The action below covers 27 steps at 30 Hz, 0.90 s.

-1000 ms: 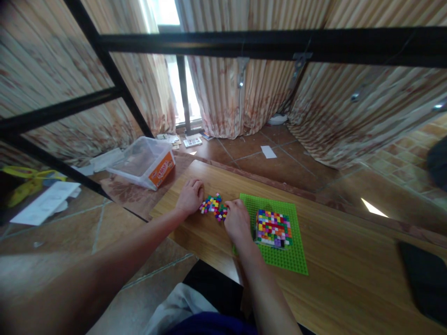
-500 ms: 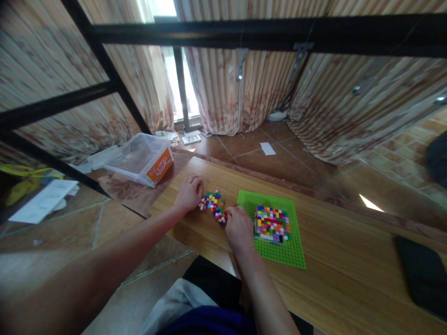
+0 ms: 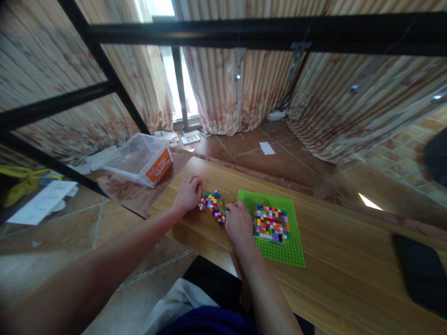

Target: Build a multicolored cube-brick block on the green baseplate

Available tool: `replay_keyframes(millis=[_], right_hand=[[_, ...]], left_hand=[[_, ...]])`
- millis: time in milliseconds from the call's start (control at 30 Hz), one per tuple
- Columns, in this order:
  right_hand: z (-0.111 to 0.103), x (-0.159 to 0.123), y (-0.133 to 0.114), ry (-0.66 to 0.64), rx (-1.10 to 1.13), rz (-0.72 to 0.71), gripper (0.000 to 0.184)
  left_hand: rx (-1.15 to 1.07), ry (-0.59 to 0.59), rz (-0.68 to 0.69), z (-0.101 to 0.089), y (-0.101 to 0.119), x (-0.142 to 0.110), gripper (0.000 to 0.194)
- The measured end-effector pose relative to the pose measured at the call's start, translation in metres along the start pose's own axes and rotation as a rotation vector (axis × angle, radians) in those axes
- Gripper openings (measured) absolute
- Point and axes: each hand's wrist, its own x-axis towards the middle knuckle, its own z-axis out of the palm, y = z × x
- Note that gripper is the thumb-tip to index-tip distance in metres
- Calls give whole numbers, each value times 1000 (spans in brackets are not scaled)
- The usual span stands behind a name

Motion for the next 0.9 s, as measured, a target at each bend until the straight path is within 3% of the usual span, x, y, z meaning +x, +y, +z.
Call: replay_keyframes(millis=[433, 900], right_hand=[[15, 8, -2, 139, -25, -100, 17], [12, 2, -2, 220, 550, -4, 29]], left_hand=[[-14, -1, -15, -1, 1, 0, 17], [19, 7, -3, -1, 1, 0, 18]])
